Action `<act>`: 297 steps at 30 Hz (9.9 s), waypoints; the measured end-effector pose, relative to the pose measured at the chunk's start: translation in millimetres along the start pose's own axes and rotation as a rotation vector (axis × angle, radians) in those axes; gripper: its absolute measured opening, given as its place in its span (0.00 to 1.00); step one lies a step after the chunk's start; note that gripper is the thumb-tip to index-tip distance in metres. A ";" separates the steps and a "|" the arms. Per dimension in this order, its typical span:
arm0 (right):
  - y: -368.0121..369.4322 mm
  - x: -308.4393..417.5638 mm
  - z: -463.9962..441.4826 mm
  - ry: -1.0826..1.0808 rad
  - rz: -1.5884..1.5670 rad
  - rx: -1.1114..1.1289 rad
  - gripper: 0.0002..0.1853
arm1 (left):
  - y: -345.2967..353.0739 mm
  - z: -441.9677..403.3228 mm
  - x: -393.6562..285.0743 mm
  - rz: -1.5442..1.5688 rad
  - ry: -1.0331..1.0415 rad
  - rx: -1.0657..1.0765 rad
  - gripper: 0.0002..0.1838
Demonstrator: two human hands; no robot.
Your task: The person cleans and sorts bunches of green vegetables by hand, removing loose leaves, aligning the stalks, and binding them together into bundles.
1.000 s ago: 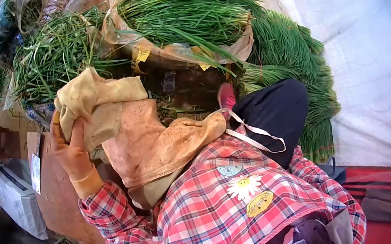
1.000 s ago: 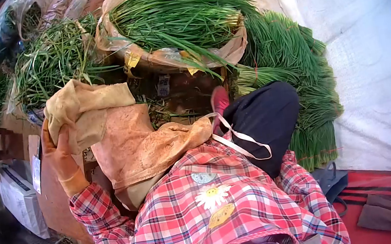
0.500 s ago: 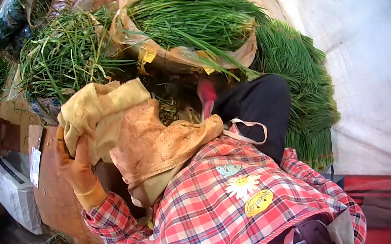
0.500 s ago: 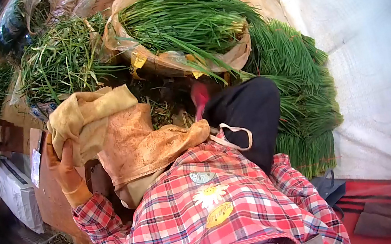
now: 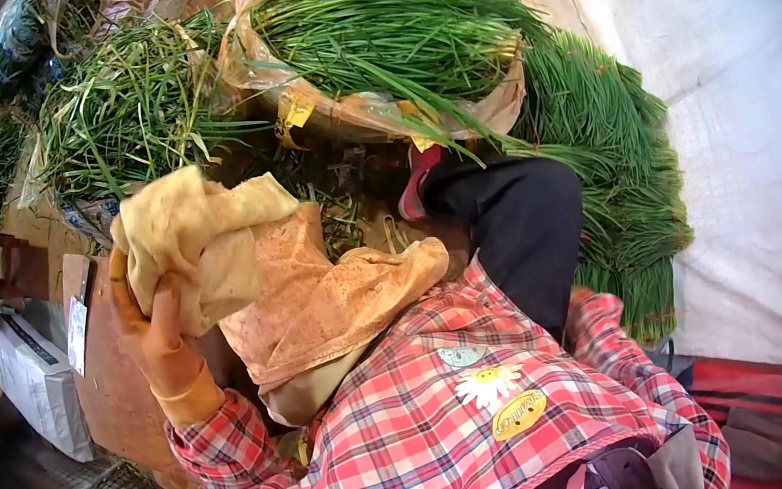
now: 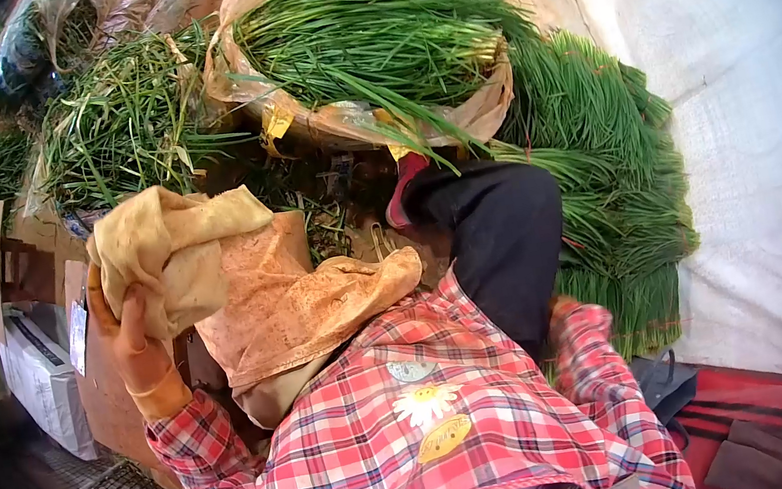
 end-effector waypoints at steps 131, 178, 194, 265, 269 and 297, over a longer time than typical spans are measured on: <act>306.2 318.2 119.5 -0.520 0.887 0.618 0.23 | -148.0 414.8 251.0 -0.798 -1.613 -0.054 0.24; 279.8 277.7 130.1 -0.555 0.629 0.553 0.19 | -379.4 21.0 90.4 -1.143 -0.660 -0.608 0.18; 275.6 335.0 154.1 -0.819 0.723 0.437 0.17 | -218.0 -13.8 124.2 -1.160 -0.496 0.009 0.19; 372.6 670.4 58.0 -0.750 1.152 0.515 0.62 | 261.7 -219.3 270.8 0.920 -0.523 0.169 0.40; 403.7 656.1 38.4 -0.679 0.788 0.828 0.55 | 265.7 -225.2 269.1 0.956 -0.406 0.231 0.40; 369.5 658.4 87.8 -0.774 1.626 -0.144 0.67 | 257.3 -235.2 256.7 0.364 -0.454 -0.002 0.46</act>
Point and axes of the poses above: each hand's wrist, its own z-axis away from the middle knuckle, its own y-axis out of the palm, x = y × z, the point moved 9 cm from there along -z, towards the middle knuckle, and after that the axes turned 10 degrees about x, right-handed, at the moved point
